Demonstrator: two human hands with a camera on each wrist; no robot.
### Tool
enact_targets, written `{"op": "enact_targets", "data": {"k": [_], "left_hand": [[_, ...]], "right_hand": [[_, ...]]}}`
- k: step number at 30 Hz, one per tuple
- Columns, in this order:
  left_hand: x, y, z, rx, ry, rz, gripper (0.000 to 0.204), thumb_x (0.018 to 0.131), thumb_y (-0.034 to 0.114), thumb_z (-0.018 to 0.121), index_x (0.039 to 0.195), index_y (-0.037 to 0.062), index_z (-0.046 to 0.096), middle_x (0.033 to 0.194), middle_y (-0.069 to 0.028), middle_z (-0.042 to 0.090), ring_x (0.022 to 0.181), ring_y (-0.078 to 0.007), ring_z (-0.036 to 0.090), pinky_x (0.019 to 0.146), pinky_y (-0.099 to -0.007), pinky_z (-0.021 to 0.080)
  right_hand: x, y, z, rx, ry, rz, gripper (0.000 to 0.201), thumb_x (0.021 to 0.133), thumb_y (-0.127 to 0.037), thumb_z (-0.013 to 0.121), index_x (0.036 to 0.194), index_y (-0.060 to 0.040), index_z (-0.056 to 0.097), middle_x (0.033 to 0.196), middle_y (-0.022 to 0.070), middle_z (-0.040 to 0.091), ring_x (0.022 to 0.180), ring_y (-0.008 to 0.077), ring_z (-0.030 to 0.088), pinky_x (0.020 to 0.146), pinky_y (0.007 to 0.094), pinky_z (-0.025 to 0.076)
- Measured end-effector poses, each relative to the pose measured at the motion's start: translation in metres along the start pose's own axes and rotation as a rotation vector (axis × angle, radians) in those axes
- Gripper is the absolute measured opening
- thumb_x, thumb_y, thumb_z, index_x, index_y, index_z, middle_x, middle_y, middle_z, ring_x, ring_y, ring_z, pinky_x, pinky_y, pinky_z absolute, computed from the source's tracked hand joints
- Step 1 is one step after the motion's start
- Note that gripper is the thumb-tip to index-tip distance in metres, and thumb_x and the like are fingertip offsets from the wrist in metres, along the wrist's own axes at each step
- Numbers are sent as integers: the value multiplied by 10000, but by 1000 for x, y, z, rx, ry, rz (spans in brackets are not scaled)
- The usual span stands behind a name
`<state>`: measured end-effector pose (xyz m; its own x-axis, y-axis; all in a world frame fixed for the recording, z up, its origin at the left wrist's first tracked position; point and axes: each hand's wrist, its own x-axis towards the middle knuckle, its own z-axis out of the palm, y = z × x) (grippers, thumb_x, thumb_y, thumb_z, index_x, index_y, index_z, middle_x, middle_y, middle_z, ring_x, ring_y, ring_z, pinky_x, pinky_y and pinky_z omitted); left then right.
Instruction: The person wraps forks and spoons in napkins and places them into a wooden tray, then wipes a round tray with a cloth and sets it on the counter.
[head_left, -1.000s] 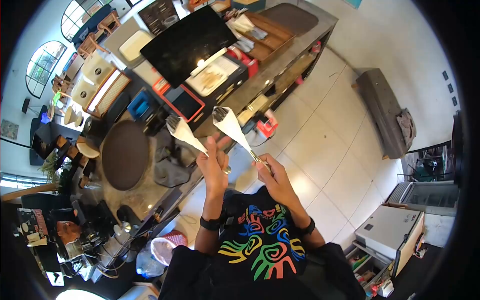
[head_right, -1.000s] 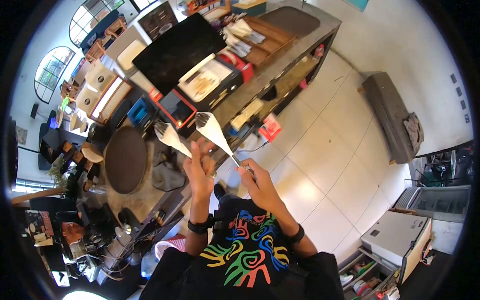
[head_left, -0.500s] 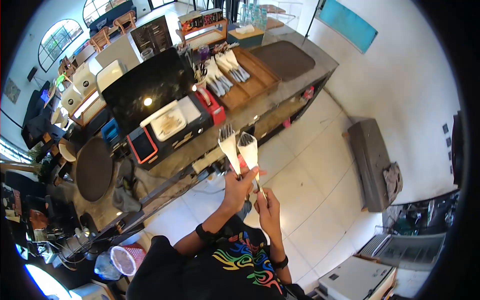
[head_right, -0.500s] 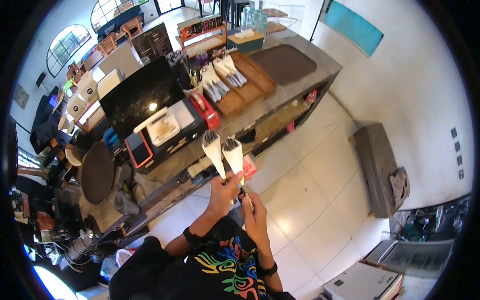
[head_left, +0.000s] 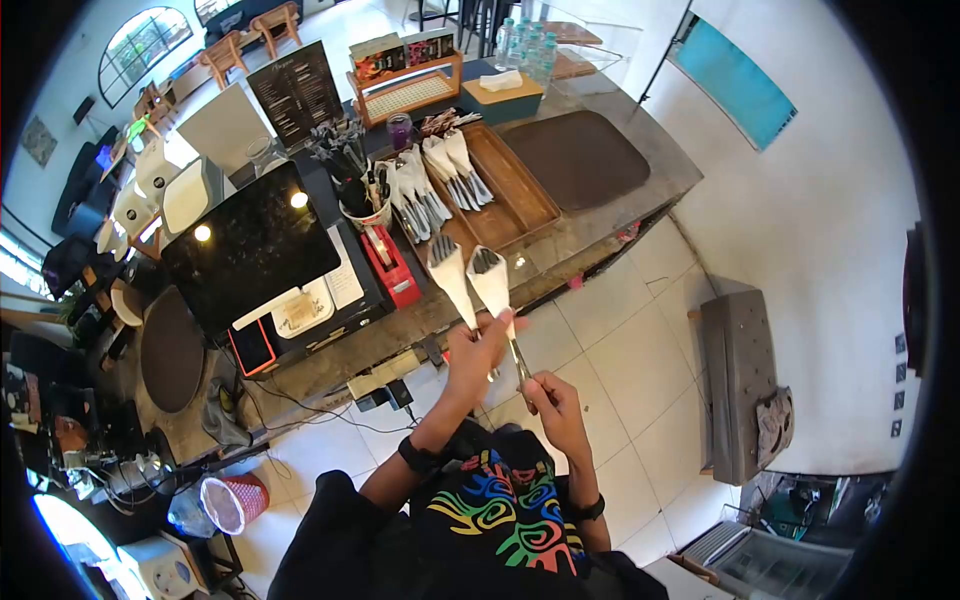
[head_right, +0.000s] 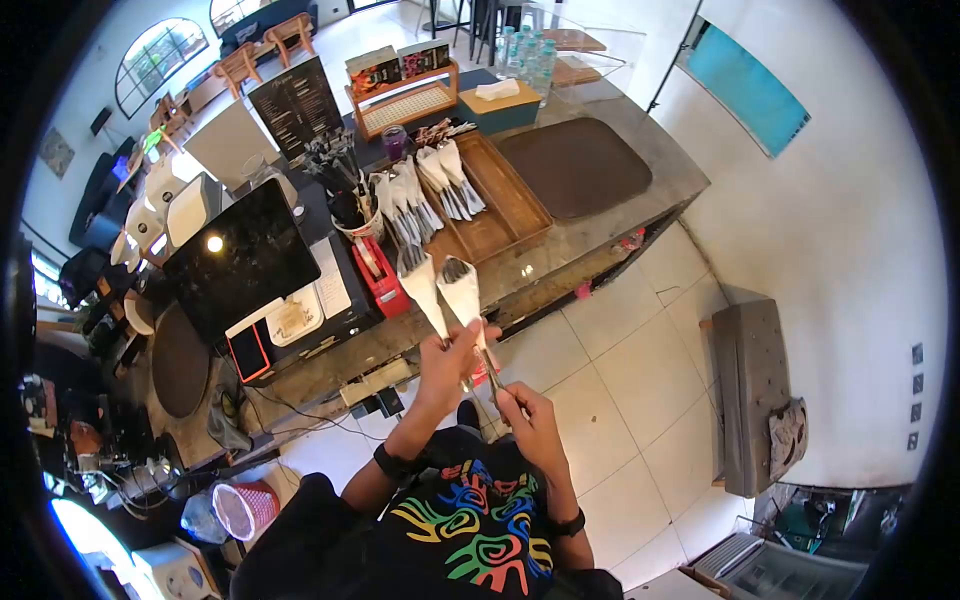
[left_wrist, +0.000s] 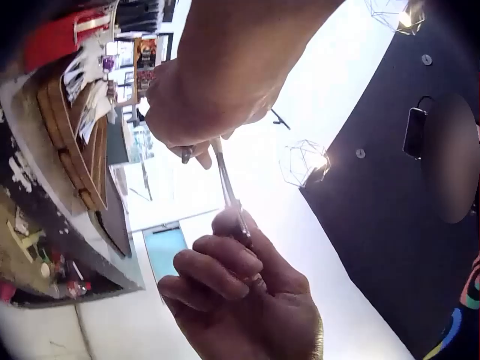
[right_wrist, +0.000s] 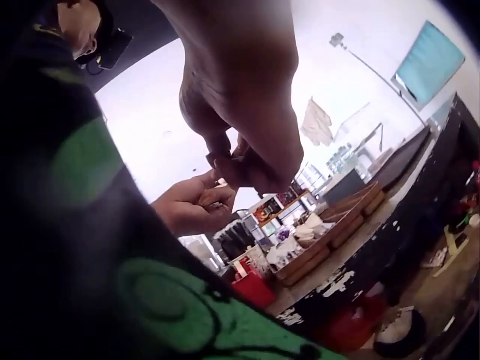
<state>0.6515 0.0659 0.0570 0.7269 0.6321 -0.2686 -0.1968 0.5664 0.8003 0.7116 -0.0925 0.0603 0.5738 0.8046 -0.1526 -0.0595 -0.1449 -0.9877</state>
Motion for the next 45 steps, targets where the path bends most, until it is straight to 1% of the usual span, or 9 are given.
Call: {"op": "enact_targets", "data": {"k": [3, 5, 7, 15, 22, 29, 39, 42, 45], "left_hand": [[20, 16, -7, -17, 99, 12, 316, 961, 264, 576, 941, -42, 652, 563, 24, 517, 405, -2, 213, 402, -215, 175], [33, 14, -21, 0, 209, 28, 407, 953, 318, 581, 1053, -74, 626, 852, -132, 698, 392, 1, 234, 388, -210, 196], [36, 21, -26, -44, 224, 8, 435, 967, 332, 553, 1125, -73, 572, 847, -180, 686, 399, 2, 245, 385, -204, 209], [88, 0, -14, -139, 330, 30, 376, 1004, 284, 470, 1161, -41, 576, 773, -138, 669, 405, -24, 234, 392, -208, 196], [116, -11, 14, -204, 537, 97, 354, 1011, 258, 452, 1135, -43, 590, 731, -114, 656, 394, -30, 236, 380, -210, 195], [122, -9, 5, -180, 639, 167, 350, 1009, 253, 461, 1123, -48, 598, 724, -108, 654, 394, -28, 249, 382, -208, 189], [123, 16, -35, -85, 496, 99, 348, 1007, 252, 463, 1135, -42, 598, 719, -108, 646, 405, -31, 262, 401, -212, 212], [122, 19, -47, -69, 466, 79, 362, 1005, 281, 474, 1145, -28, 600, 698, -84, 647, 405, -14, 257, 404, -208, 209], [119, 26, -55, -55, 432, 51, 370, 1005, 284, 475, 1150, -34, 597, 698, -84, 646, 408, -13, 258, 406, -209, 209]], "right_hand": [[38, 3, -5, 116, -102, 23, 256, 984, -213, 516, 847, -8, 588, 650, -28, 465, 597, 53, 416, 558, 215, 342], [67, 12, -11, 156, -125, 49, 254, 987, -209, 509, 851, -12, 592, 641, -35, 444, 584, 49, 402, 545, 211, 324], [103, 9, -26, 134, -165, 25, 227, 988, -212, 513, 842, -51, 581, 650, -64, 444, 584, 18, 388, 523, 193, 295], [271, 15, -58, 88, -285, 96, 253, 973, -220, 535, 823, -20, 573, 625, -64, 410, 562, 17, 362, 499, 207, 271], [365, 40, -2, 104, -413, 73, 287, 960, -211, 545, 773, 6, 564, 610, -29, 444, 554, 55, 384, 504, 248, 303], [395, 70, 56, -93, -319, -7, 327, 929, -250, 559, 742, 19, 570, 570, 61, 511, 522, 170, 455, 539, 345, 364], [385, 59, 86, -275, -175, -41, 327, 899, -264, 578, 815, 44, 646, 674, 180, 628, 634, 318, 610, 620, 408, 446], [397, 65, 86, -545, -292, -182, 324, 879, -257, 591, 792, 47, 663, 702, 224, 631, 697, 399, 620, 659, 429, 471], [400, 65, 92, -703, -309, -124, 313, 878, -258, 592, 820, 37, 682, 759, 236, 648, 767, 413, 631, 706, 441, 485]]}}
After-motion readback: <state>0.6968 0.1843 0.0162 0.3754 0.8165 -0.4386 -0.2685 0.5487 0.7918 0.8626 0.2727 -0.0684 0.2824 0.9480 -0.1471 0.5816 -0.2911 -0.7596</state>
